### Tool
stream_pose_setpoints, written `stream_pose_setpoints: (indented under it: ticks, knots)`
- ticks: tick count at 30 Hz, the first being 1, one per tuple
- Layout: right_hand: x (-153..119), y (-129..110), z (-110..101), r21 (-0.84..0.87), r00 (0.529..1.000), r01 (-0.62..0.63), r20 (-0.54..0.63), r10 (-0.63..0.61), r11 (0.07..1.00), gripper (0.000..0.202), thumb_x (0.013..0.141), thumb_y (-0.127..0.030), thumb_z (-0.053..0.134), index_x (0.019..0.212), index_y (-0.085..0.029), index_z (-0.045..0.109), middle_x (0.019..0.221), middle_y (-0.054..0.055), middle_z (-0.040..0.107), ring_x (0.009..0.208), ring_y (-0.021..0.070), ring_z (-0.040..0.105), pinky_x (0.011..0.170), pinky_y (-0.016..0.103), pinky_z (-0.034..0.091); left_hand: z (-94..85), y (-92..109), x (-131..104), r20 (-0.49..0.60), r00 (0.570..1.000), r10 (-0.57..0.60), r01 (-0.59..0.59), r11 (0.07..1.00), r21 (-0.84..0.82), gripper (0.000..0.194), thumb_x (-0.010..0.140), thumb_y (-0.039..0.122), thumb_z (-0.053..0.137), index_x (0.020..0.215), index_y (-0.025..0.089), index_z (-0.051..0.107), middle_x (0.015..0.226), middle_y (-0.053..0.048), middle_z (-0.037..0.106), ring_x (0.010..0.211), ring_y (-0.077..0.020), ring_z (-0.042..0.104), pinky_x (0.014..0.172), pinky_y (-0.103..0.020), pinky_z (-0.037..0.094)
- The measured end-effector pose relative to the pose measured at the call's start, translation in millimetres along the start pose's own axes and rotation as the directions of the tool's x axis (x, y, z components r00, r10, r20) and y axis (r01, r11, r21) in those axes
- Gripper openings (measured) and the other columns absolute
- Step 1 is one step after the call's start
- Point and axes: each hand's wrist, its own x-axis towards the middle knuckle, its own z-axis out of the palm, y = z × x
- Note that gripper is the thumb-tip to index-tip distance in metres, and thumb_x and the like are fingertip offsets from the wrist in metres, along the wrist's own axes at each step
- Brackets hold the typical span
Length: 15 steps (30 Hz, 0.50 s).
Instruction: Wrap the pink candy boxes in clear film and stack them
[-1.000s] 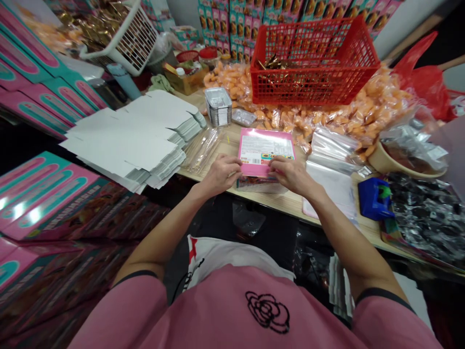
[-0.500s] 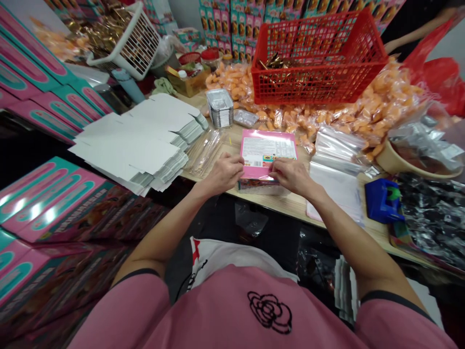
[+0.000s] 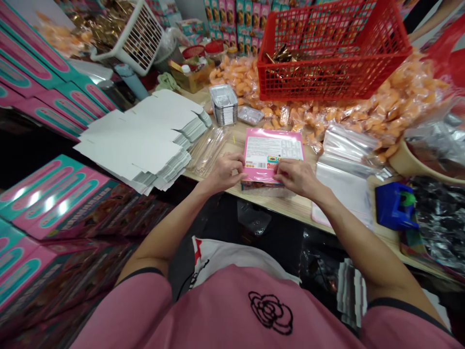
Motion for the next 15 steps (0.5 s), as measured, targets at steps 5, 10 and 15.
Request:
stream_pose_setpoints:
  ticks: [5,10,15]
  knots:
    - [0.7,0.1,0.9,-0.004,1.0,-0.011,-0.007,0.011,1.0,0.016,0.089,-0.018,0.062,0.073,-0.019,0.059,0.092,0.006,0.073,0.084,0.0198,0.065,0.07,0.03,0.039,3.3,2.2,-1.3,-0.046,0.998,0.033,-0.035,0.999,-0.04,0.027,0.087,0.025,0.064,0.063,0.018,0.054,0.085,-0.006,0.066,0.08,-0.0169,0.062,0.075,-0.033,0.048]
    - [1.8,0.0,1.6,0.002,1.0,-0.013,-0.011,0.013,1.0,0.018,0.088,-0.018,0.063,0.071,-0.02,0.059,0.092,0.005,0.073,0.083,0.0193,0.064,0.069,0.03,0.038,5.1,-3.8,-3.4,-0.094,0.995,0.021,-0.024,0.999,-0.037,0.02,0.085,0.017,0.058,0.067,0.02,0.048,0.087,-0.006,0.067,0.082,-0.0169,0.064,0.076,-0.033,0.049]
    - [3.3,-0.8,1.5,-0.007,1.0,-0.017,-0.01,0.017,1.0,0.019,0.087,-0.016,0.063,0.069,-0.02,0.058,0.091,0.005,0.073,0.083,0.0194,0.064,0.069,0.03,0.038,5.8,7.7,-13.5,-0.156,0.988,0.019,-0.006,0.996,0.086,0.005,0.091,0.022,0.057,0.094,0.019,0.059,0.112,-0.015,0.07,0.107,-0.0243,0.066,0.09,-0.041,0.05]
